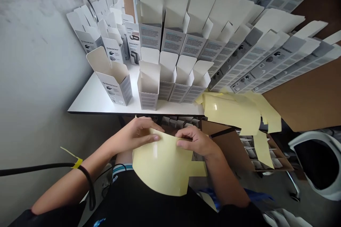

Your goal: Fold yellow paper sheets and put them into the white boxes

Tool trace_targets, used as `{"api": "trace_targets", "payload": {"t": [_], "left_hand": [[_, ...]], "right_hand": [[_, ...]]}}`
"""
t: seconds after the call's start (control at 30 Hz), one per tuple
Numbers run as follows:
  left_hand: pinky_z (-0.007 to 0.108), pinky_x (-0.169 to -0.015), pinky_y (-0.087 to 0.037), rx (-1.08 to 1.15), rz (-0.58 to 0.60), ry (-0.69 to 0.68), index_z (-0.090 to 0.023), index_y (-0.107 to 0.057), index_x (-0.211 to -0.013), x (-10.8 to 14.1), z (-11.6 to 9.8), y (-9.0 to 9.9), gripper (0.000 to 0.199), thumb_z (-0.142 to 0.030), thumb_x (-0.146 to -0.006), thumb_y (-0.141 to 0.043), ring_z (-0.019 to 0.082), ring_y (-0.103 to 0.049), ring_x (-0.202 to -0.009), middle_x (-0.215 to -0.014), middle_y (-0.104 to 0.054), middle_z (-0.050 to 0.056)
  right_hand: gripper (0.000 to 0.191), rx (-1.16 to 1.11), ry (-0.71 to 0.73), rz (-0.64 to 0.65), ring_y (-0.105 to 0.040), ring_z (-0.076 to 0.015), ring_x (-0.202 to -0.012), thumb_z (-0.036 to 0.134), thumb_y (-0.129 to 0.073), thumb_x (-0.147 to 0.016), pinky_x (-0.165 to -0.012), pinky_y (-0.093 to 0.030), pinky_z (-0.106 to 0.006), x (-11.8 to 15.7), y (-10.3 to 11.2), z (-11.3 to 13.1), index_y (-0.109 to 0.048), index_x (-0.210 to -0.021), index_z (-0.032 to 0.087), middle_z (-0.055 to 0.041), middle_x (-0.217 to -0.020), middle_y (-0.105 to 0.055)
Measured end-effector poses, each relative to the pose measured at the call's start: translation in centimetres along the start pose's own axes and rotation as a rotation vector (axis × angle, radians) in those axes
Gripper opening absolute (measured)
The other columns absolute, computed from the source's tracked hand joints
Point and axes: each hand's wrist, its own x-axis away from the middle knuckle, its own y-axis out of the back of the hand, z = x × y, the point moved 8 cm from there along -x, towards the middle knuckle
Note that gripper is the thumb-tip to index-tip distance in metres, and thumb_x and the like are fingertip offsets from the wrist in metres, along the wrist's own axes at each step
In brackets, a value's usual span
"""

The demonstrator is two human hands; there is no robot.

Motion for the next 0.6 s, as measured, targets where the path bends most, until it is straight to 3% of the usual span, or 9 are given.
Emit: {"api": "trace_targets", "payload": {"t": [0.07,0.23,0.33,0.4,0.5,0.53,0.6], "left_hand": [[0.021,-0.064,-0.048,0.027,0.037,0.03,-0.02,-0.076,-0.11,0.1,0.5,-0.1,0.024,-0.034,-0.092,-0.069,0.014,-0.063,-0.078,-0.094,-0.072,0.006],[0.023,-0.071,-0.049,0.095,0.19,-0.04,-0.021,-0.075,-0.112,-0.6,0.1,-1.3,0.022,-0.031,-0.095,-0.066,0.014,-0.065,-0.082,-0.096,-0.073,0.006],[0.027,-0.078,-0.049,0.017,0.198,-0.116,-0.021,-0.075,-0.113,-1.2,-0.5,-1.9,0.022,-0.031,-0.095,-0.066,0.015,-0.064,-0.083,-0.09,-0.072,0.005],[0.032,-0.085,-0.048,-0.078,0.095,-0.196,-0.021,-0.073,-0.113,-1.3,-1.1,-1.8,0.022,-0.031,-0.093,-0.069,0.017,-0.063,-0.087,-0.089,-0.071,0.005],[0.039,-0.092,-0.046,-0.298,-0.24,-0.34,-0.021,-0.072,-0.103,0.0,-2.5,-0.8,0.016,-0.025,-0.088,-0.075,0.021,-0.061,-0.1,-0.101,-0.067,0.007],[0.038,-0.088,-0.046,-0.357,-0.322,-0.381,-0.021,-0.072,-0.099,0.7,-3.0,-0.9,0.013,-0.022,-0.087,-0.075,0.021,-0.061,-0.098,-0.101,-0.066,0.008],[0.032,-0.075,-0.048,-0.403,-0.355,-0.435,-0.02,-0.071,-0.096,1.8,-3.7,-1.8,0.01,-0.019,-0.086,-0.075,0.017,-0.062,-0.085,-0.094,-0.066,0.006]], "right_hand": [[0.027,-0.006,0.001,-0.026,-0.054,-0.0076,-0.063,0.037,-0.066,-0.089,-0.057,-0.04,-0.017,0.5,0.1,-0.7,-0.072,-0.085,0.011,-0.0013,-0.072,-0.064],[0.024,0.15,-0.051,0.149,-0.057,-0.0103,-0.07,0.034,-0.072,-0.083,-0.061,-0.043,-0.019,0.4,-1.1,-0.9,-0.073,-0.094,0.012,-0.0016,-0.079,-0.065],[0.022,0.141,-0.054,0.171,-0.048,-0.0068,-0.061,0.032,-0.065,-0.087,-0.056,-0.035,-0.019,-0.4,-1.4,-0.4,-0.065,-0.078,0.012,0.0023,-0.068,-0.055],[0.03,0.134,-0.036,0.159,-0.037,-0.0047,-0.055,0.029,-0.063,-0.088,-0.052,-0.028,-0.019,-0.8,-1.6,-0.2,-0.052,-0.064,0.013,0.005,-0.06,-0.042],[0.038,0.143,0.001,0.077,-0.028,-0.0042,-0.054,0.029,-0.062,-0.089,-0.05,-0.022,-0.021,-0.7,-1.6,-0.3,-0.042,-0.06,0.014,0.0059,-0.057,-0.032],[0.039,0.151,0.017,0.039,-0.027,-0.0043,-0.053,0.03,-0.061,-0.089,-0.05,-0.021,-0.021,-0.5,-1.6,-0.4,-0.041,-0.06,0.015,0.0059,-0.057,-0.03],[0.04,0.181,0.064,-0.038,-0.025,-0.0044,-0.053,0.028,-0.06,-0.09,-0.049,-0.019,-0.022,0.1,-1.8,-0.2,-0.038,-0.06,0.015,0.0058,-0.056,-0.028]]}}
